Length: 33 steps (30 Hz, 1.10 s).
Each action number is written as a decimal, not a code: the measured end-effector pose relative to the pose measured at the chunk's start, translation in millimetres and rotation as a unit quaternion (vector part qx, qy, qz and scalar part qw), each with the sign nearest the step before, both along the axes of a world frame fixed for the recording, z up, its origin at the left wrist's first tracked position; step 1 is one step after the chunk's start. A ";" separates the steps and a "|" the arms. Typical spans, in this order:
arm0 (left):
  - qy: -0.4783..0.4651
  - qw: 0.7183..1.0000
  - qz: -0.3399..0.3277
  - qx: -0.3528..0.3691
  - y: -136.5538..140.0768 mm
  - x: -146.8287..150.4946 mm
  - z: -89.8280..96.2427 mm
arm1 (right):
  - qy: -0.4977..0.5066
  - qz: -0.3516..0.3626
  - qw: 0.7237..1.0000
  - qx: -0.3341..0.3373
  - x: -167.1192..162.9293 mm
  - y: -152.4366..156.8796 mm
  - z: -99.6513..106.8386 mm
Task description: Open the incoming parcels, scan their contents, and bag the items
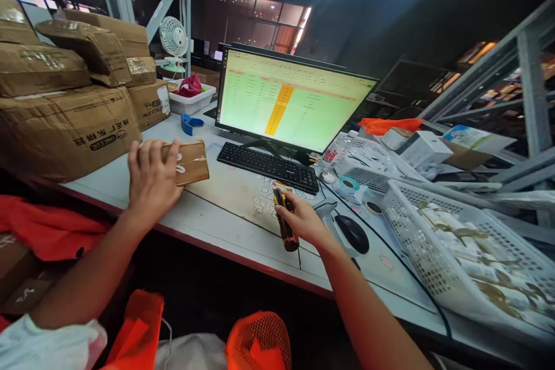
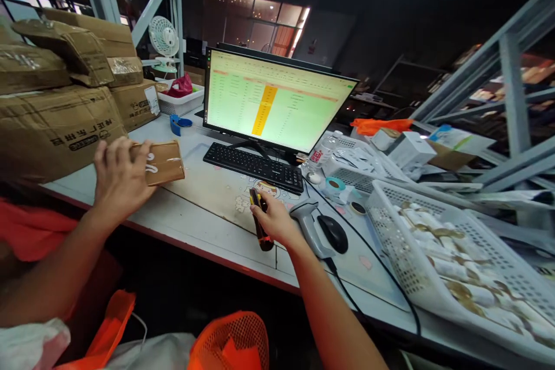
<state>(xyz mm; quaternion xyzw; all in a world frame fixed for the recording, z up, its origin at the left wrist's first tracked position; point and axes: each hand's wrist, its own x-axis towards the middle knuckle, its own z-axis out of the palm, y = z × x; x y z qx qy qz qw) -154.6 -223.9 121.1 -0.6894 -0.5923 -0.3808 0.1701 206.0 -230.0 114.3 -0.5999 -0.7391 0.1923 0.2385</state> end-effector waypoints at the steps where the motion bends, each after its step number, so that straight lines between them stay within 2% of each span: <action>1: 0.042 0.999 -0.004 -0.012 -0.5 2.6 5.5 | -0.022 0.008 0.999 0.032 -8.3 0.6 2.1; 3: 0.101 0.994 -0.002 -0.035 -1.2 8.8 9.4 | -0.036 0.031 0.997 0.068 -32.3 1.5 6.7; 5: 0.133 0.990 0.009 -0.046 -2.9 15.2 7.3 | -0.050 0.065 0.994 0.075 -61.8 4.4 11.5; 9: 0.141 0.989 0.030 -0.044 -9.7 24.6 1.1 | -0.086 0.099 0.986 0.106 -118.9 18.8 23.0; 14: 0.143 0.988 0.043 -0.042 -16.1 28.5 -0.3 | -0.144 0.058 0.983 0.097 -165.3 33.1 36.0; 18: 0.135 0.989 0.040 -0.047 -16.8 27.5 -2.4 | -0.171 0.019 0.983 0.061 -182.7 26.1 32.0; 22: 0.107 0.993 0.043 -0.032 -15.6 25.0 -4.3 | -0.207 0.024 0.978 0.024 -182.8 9.8 18.6; 25: 0.101 0.994 0.040 -0.025 -16.1 19.4 -4.5 | -0.216 0.061 0.974 0.018 -165.0 2.2 20.0; 29: 0.028 1.000 0.012 -0.007 -17.2 4.4 -3.7 | -0.182 0.109 0.971 0.107 -121.1 1.4 47.7; 33: -0.070 0.994 -0.079 -0.024 -16.0 -2.3 -5.5 | -0.201 0.165 0.949 0.180 -88.3 2.9 80.6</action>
